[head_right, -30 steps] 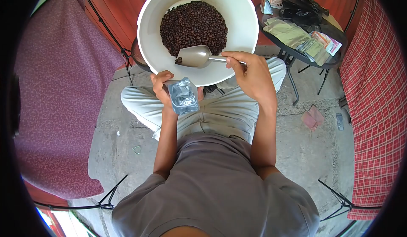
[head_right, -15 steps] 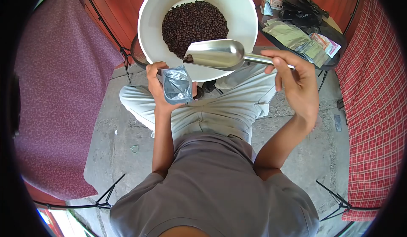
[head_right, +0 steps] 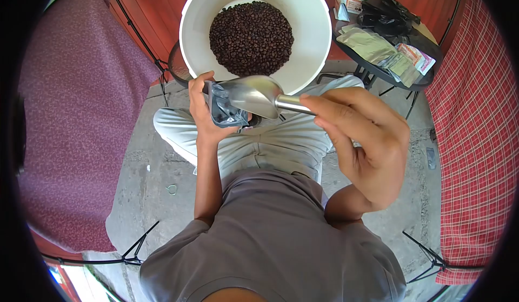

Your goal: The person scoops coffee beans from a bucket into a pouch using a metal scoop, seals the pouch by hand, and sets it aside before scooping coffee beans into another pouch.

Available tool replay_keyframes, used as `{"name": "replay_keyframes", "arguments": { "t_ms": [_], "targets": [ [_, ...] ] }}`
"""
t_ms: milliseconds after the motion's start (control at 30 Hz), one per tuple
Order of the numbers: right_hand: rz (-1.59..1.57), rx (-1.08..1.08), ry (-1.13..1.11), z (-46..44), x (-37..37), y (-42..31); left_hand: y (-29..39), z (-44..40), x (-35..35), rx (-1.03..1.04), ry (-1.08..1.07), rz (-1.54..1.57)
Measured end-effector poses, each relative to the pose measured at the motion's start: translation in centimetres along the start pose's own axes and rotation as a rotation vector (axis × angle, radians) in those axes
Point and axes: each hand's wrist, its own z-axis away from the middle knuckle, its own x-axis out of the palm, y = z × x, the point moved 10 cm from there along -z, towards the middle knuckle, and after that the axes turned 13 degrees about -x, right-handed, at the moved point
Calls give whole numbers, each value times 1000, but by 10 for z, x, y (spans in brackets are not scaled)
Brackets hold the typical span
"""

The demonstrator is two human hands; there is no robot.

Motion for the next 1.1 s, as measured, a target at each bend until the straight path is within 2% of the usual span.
{"name": "replay_keyframes", "arguments": {
  "t_ms": [200,300,400,500,667,900,1100],
  "targets": [
    [20,43,118,2,-19,7,-4,0,-5,36,33,-4],
    [151,207,91,3,-23,30,-7,3,-7,69,67,-38],
    [130,298,37,2,2,58,-7,4,-8,55,69,5],
    [66,271,82,5,37,79,-2,4,-10,85,82,-12],
    [134,391,65,12,80,99,5,4,-10,152,108,-76],
    [48,560,66,18,88,111,3,2,-13,120,87,-20],
    [30,527,80,16,79,111,4,1,-17,137,94,-33]
  ]
}}
